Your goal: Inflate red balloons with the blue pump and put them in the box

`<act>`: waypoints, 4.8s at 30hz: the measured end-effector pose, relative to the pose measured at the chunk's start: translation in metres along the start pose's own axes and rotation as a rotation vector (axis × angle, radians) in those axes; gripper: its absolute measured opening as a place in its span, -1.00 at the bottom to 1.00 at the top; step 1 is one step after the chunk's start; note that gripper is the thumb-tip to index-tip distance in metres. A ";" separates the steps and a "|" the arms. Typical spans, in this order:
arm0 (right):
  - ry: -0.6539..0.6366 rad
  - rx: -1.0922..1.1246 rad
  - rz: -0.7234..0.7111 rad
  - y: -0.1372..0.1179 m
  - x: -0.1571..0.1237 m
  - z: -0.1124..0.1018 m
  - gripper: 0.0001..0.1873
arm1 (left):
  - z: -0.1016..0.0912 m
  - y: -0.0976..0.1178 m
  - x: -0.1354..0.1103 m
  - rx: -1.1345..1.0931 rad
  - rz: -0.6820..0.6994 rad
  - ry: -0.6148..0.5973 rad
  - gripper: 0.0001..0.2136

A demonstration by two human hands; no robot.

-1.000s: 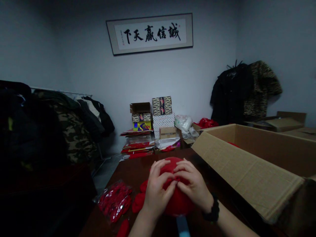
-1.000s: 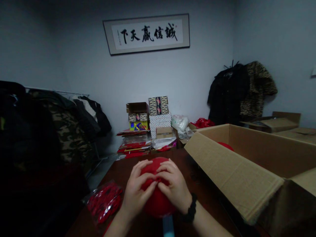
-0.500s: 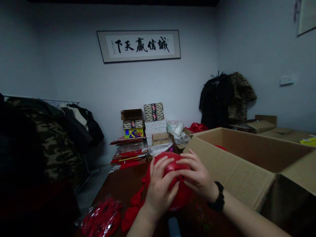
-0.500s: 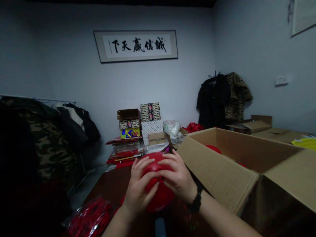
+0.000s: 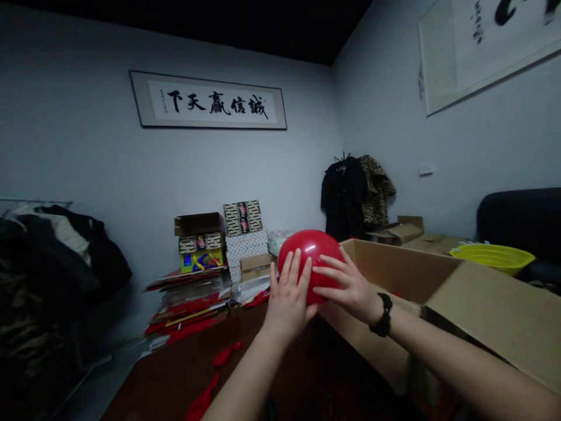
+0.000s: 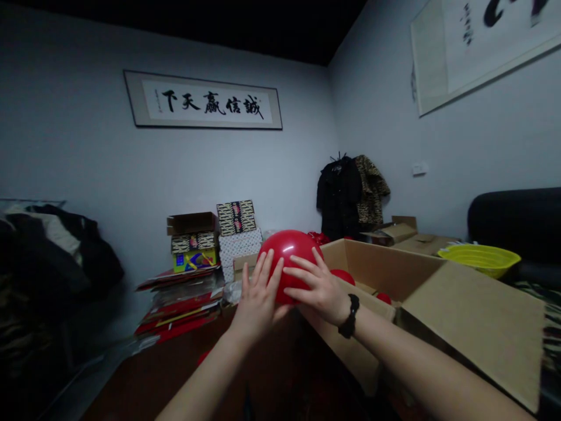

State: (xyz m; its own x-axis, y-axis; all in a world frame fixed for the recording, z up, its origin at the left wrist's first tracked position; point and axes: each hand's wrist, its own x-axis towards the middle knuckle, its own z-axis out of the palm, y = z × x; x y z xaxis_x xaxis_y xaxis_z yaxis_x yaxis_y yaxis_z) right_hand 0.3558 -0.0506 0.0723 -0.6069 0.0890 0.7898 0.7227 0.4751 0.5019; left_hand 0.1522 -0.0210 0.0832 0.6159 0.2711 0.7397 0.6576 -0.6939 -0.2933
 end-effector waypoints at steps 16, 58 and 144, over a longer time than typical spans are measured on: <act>-0.282 -0.141 0.034 0.063 -0.074 -0.033 -0.76 | 0.082 0.058 0.051 -0.144 -0.068 -0.102 -0.14; -0.176 -0.238 0.724 0.086 -0.097 -0.057 -0.44 | 0.101 0.075 0.084 -0.297 -0.090 0.046 -0.37; -0.950 0.562 0.603 -0.214 -0.049 0.466 -0.46 | 0.248 -0.234 -0.316 -0.088 -0.793 -0.761 -0.40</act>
State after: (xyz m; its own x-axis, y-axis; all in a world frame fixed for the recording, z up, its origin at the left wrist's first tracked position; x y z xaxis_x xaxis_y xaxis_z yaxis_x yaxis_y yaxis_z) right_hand 0.0764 0.2518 -0.2380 -0.3969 0.9042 0.1580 0.8688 0.4256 -0.2533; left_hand -0.0887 0.2217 -0.2320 0.1589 0.9795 0.1240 0.9698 -0.1784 0.1665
